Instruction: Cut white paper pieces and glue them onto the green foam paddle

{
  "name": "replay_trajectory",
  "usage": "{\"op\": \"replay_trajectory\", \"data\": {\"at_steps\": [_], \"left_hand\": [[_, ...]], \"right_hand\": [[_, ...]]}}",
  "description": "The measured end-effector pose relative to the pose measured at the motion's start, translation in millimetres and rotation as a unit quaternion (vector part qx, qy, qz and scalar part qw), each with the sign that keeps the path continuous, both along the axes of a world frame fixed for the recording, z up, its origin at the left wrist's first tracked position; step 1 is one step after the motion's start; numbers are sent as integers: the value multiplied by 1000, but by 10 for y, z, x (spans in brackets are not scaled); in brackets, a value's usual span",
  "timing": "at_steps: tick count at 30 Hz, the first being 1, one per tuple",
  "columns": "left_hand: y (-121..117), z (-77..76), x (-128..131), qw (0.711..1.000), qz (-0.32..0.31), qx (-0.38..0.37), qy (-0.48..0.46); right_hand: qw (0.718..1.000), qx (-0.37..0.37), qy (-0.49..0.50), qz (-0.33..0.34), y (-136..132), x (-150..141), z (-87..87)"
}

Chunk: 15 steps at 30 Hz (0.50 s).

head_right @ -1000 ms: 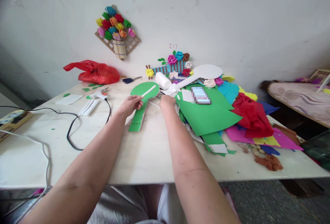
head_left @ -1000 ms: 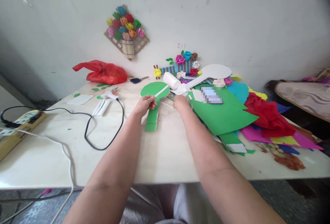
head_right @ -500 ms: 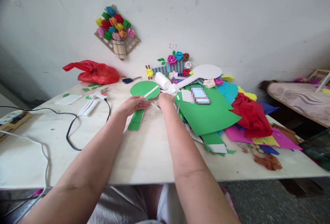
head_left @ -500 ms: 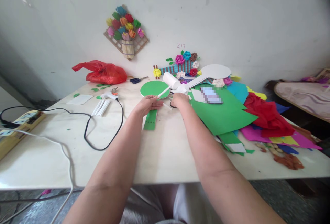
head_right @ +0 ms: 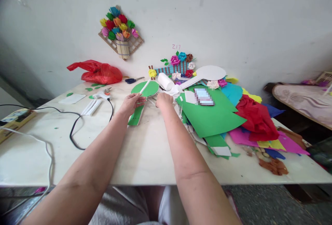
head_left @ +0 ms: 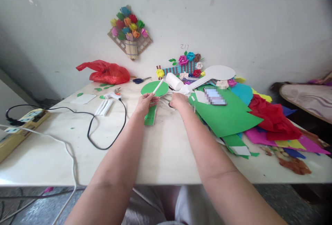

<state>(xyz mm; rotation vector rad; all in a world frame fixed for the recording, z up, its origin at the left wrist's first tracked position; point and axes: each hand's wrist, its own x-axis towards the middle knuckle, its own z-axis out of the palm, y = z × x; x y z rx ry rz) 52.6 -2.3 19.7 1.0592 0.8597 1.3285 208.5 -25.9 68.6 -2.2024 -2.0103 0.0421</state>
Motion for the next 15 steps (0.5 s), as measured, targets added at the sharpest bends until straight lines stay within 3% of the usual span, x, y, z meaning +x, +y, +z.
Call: {"op": "replay_trajectory", "data": {"at_steps": [3, 6, 11, 15], "left_hand": [[-24, 17, -23, 1000, 9, 10, -20], [-45, 38, -44, 998, -16, -5, -60], [-20, 20, -100, 991, -57, -63, -106], [11, -15, -141, 987, -67, -79, -123]], "right_hand": [[997, -72, 21, -2, 36, 157, 70], [980, -127, 151, 34, 38, 337, 102], [890, -166, 390, 170, 27, 489, -39], [842, -193, 455, 216, 33, 488, -134]]}}
